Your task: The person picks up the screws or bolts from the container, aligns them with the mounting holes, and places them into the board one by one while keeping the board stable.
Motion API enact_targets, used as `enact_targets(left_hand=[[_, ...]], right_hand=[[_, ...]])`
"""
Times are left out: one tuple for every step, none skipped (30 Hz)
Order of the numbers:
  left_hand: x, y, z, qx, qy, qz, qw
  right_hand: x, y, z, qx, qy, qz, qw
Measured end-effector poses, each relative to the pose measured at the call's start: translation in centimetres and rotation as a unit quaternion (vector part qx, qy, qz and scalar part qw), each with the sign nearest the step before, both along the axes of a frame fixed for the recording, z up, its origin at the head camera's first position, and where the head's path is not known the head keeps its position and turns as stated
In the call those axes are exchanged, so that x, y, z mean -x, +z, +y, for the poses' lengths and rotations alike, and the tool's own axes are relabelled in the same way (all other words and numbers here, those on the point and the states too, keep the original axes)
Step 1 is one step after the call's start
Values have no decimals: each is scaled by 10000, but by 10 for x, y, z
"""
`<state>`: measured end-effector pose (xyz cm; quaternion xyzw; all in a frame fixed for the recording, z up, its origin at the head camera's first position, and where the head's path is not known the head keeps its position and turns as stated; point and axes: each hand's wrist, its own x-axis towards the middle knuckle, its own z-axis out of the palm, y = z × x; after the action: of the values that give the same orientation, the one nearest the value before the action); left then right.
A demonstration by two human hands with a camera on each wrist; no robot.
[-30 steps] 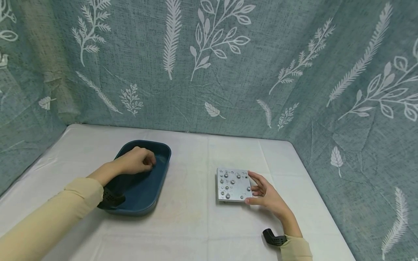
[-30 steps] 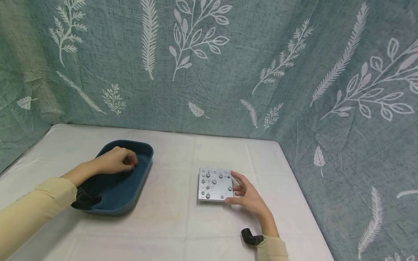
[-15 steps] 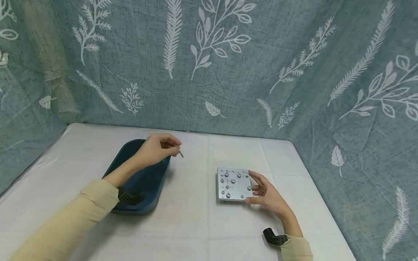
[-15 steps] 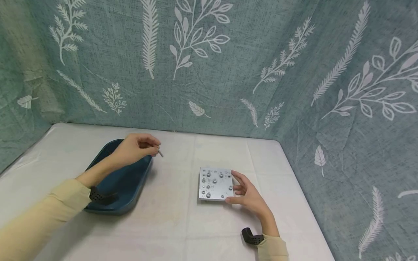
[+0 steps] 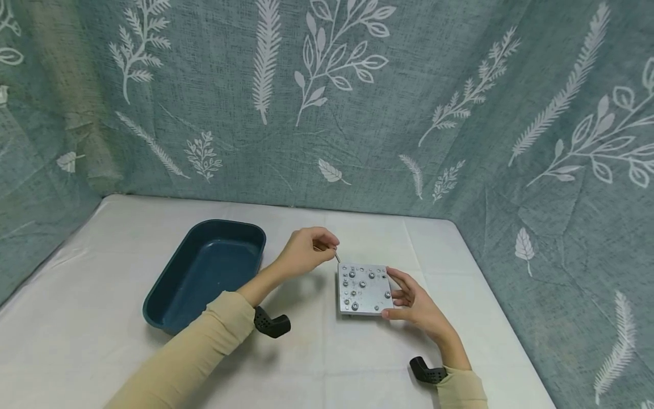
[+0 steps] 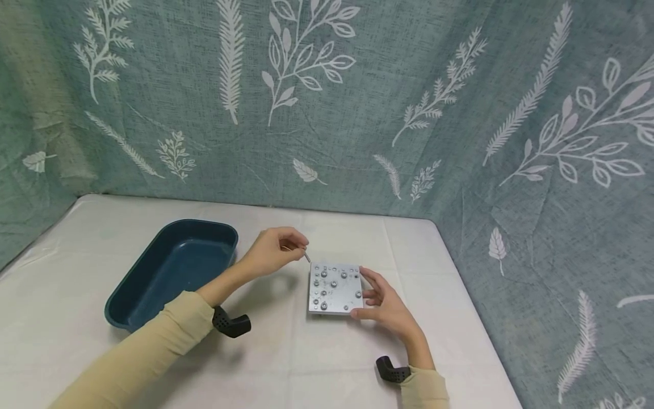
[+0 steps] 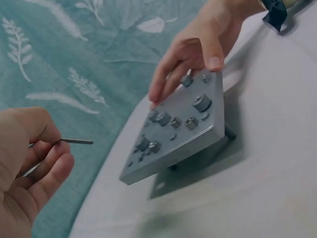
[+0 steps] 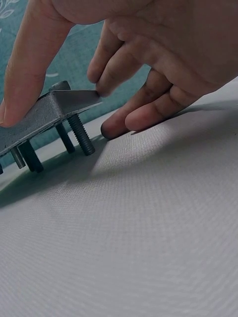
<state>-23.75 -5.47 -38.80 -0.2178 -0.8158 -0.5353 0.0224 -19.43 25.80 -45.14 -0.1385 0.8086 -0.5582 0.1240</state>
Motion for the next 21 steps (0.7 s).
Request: enact_targets(left_hand=[[1, -2, 3, 23, 38, 14, 10000], [3, -5, 6, 40, 83, 7, 10000], [4, -8, 8, 54, 118, 2, 9999], [6, -10, 10, 75, 150, -2, 9999], [7, -13, 11, 89, 168, -16, 9998], [8, -16, 13, 101, 181, -17, 9998], [9, -18, 14, 127, 185, -34, 9997], [10, -20, 15, 144, 178, -30, 9997], [11, -21, 17, 168, 172, -20, 9997], [11, -22, 18, 197, 166, -5, 9997], [12, -24, 20, 219, 156, 21, 9996], [12, -24, 21, 266, 143, 55, 9995], [12, -25, 22, 313, 122, 69, 9994], [12, -26, 24, 361, 105, 106, 9992], [13, -27, 24, 414, 95, 124, 9990], [13, -27, 25, 459, 87, 143, 9988], [13, -27, 25, 501, 88, 163, 9986], [13, -28, 25, 543, 109, 170, 9983], [14, -27, 25, 569, 146, 181, 9981], [14, -27, 25, 594, 191, 209, 9978], [15, -27, 25, 601, 222, 232, 9977]], right_hand=[[0, 0, 0, -2, 3, 7, 10000], [0, 0, 0, 2, 5, 3, 10000], [0, 0, 0, 2, 9, -1, 10000], [0, 1, 0, -7, 13, 1, 10000], [0, 1, 0, -17, 8, -4, 10000], [0, 1, 1, -23, 3, -7, 10000], [0, 1, 1, -21, -6, -18, 10000], [0, 1, 1, -28, -18, -28, 10000], [0, 1, 1, -35, -30, -27, 10000], [0, 1, 1, -47, -41, -23, 10000], [1, 1, 1, -41, -48, -23, 10000], [1, 1, 1, -41, -60, -24, 10000], [1, 0, 1, -46, -71, -29, 10000], [1, 0, 1, -54, -71, -28, 10000], [1, 0, 1, -59, -66, -34, 10000], [1, 0, 1, -57, -63, -40, 10000], [1, 0, 0, -49, -54, -45, 10000], [1, 0, 0, -57, -58, -53, 10000], [1, 0, 0, -59, -50, -60, 10000], [1, 1, 0, -65, -48, -63, 9999], [1, 1, 0, -71, -59, -65, 9999]])
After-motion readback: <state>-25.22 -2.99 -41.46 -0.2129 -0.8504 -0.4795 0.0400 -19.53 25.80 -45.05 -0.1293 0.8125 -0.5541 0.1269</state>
